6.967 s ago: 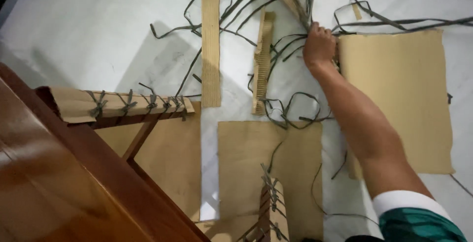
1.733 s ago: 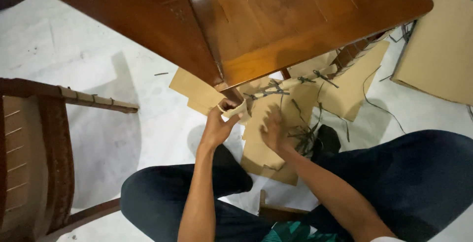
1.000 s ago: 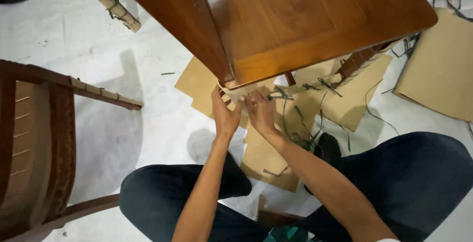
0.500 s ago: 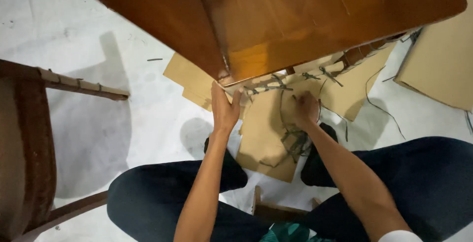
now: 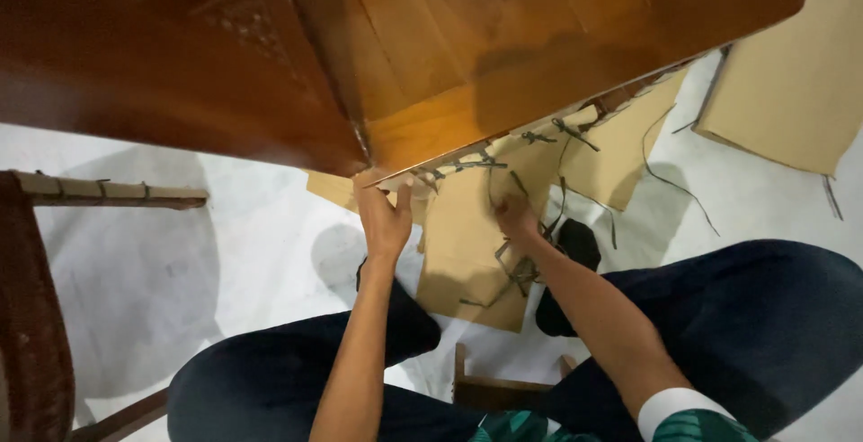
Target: Wrapping furniture legs with cardboard and string to protect them during transport.
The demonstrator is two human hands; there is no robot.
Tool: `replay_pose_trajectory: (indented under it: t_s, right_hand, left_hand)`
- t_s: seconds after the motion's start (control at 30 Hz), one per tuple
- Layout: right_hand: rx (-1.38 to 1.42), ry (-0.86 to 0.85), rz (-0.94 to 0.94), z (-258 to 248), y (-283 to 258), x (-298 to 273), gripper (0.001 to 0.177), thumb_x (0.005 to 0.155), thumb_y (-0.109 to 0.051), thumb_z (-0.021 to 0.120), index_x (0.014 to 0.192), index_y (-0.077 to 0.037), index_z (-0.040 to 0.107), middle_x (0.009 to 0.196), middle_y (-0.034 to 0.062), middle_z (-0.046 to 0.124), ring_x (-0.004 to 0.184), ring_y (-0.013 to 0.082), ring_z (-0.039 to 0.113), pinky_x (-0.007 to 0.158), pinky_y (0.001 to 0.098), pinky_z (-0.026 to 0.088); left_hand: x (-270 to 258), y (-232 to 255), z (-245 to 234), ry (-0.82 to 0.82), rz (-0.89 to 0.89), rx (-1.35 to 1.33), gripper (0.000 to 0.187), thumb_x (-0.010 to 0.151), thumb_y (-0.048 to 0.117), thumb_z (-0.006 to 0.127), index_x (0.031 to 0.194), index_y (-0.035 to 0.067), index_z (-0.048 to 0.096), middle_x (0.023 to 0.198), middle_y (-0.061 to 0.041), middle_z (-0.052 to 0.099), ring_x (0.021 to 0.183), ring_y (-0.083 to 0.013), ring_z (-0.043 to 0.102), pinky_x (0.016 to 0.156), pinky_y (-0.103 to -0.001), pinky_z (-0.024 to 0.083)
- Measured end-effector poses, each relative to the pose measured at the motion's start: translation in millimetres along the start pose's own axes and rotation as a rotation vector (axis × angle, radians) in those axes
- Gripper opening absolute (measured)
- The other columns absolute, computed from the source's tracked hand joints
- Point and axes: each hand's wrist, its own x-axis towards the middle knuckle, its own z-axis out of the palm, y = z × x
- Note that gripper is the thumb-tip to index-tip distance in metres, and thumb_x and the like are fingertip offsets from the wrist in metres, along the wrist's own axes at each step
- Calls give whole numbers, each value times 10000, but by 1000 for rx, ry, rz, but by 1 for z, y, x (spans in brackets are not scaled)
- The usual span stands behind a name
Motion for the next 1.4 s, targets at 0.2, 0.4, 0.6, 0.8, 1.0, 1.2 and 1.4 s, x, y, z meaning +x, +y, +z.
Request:
replay_pose_trajectory:
  t_s: [0.2, 0.4, 0.6, 0.8, 1.0, 1.2, 1.4]
  right_hand:
    - [450, -286, -26, -168, -144, -119, 357, 819, -354, 719, 1025, -62, 708, 1104, 204, 744, 1037, 386, 710, 813, 493, 545]
    - [1194, -558, -42, -219, -190, -131, 66, 869, -44, 687, 934, -36, 675, 768, 157, 692, 576, 196, 687, 536, 306, 564]
    - [844, 161, -353, -250, -257, -148, 231, 920, -172, 651, 959, 56, 659, 727, 269, 673, 518, 327, 629, 414, 466, 413]
    - [721, 237, -543, -228, -272, -132, 242, 930, -175, 735, 960, 0, 570, 775, 114, 685, 506, 221, 686, 411, 357, 572]
    - [716, 158, -543, -217, -303, -152, 104, 914, -148, 684, 910, -43, 682, 762, 125, 735, 593, 274, 740, 604, 423, 613]
    - [635, 218, -444, -206, -299, -148, 218, 896, -136, 666, 1061, 5, 652, 1005, 170, 759, 856, 332, 766, 678, 466, 596]
    - [797, 260, -347, -173, -305, -136, 348, 947, -147, 617, 1183, 104, 565, 1118, 338, 680, 984, 494, 706, 797, 554, 599]
  left_hand:
    - [-3, -17, 18, 39, -62, -125, 499, 815, -54, 724, 1277, -19, 540, 1122, -200, 505, 1079, -406, 557, 827, -443, 595]
    - [-16, 9, 14, 181, -113, -168, 766, 939, 74, 685, 1492, -97, 183, 1351, -363, 321, 1282, -598, 393, 919, -497, 604]
    - [-19, 14, 2, 231, -103, -233, 643, 1045, 377, 554, 1504, 23, 274, 1379, -242, 394, 1314, -450, 485, 942, -471, 606]
    - [-19, 23, -13, 240, -80, -22, 588, 992, 304, 640, 1497, 88, 429, 1266, -148, 504, 1107, -330, 637, 867, -417, 639]
    - [-15, 16, -10, 254, -8, -166, 642, 973, 208, 687, 1534, 46, 419, 1279, -214, 489, 1211, -447, 531, 948, -439, 581]
    - [-15, 16, -6, 323, 95, -200, 610, 983, 132, 632, 1539, 65, 391, 1296, -133, 490, 1144, -341, 524, 989, -437, 504]
    - [-13, 19, -13, 253, 104, -370, 554, 1023, 161, 520, 1540, 16, 385, 1462, -213, 461, 1375, -406, 454, 1181, -506, 342]
